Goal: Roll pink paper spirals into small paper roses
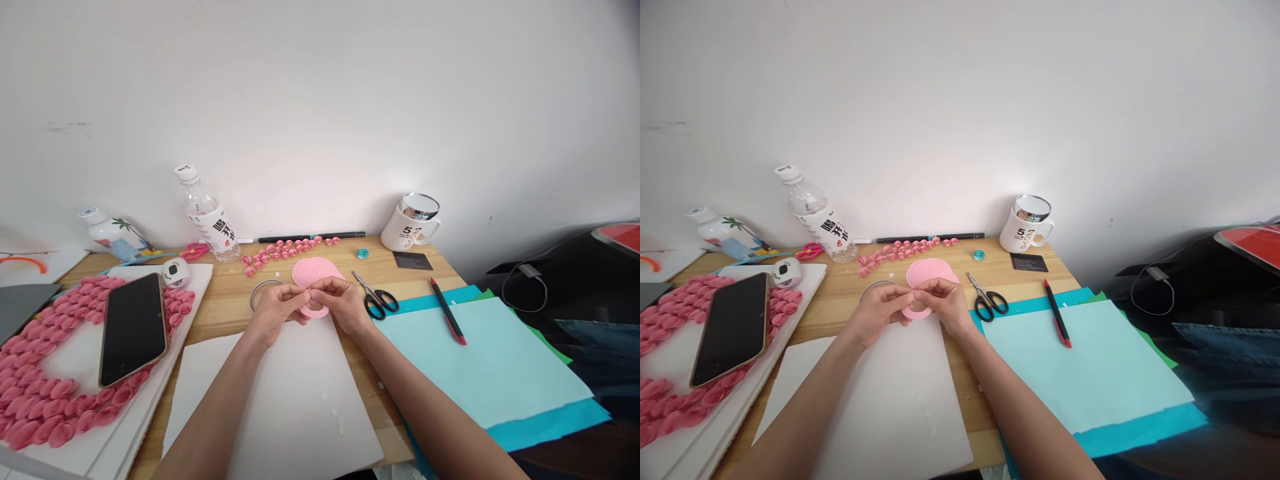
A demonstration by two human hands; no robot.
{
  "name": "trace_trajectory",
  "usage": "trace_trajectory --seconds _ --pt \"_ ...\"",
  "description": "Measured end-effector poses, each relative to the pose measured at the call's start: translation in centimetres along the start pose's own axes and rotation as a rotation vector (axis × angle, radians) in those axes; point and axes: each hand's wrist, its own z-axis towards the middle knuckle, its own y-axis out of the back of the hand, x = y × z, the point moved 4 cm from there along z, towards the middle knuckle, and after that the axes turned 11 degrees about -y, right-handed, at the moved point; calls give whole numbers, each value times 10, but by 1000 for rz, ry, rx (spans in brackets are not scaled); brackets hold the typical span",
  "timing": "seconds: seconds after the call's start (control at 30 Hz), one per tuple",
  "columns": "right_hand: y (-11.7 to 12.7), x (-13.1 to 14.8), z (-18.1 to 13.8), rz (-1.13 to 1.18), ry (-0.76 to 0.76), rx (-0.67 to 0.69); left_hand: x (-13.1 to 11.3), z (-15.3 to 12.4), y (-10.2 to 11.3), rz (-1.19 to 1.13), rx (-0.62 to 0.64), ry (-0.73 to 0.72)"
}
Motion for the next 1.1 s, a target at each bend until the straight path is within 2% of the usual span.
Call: trace_trajectory --seconds 0.4,0.67,0.83,1.1 --pt "4 -1 0 -21 -11 -50 -4 -1 0 16 -3 -12" --pt "3 -1 1 -2 -50 -20 -1 1 4 22 -61 22" --pt "2 2 -1 3 -31 -48 -1 0 2 -2 -27 -9" --pt "2 0 0 11 -6 -16 -2 0 0 14 -16 -8"
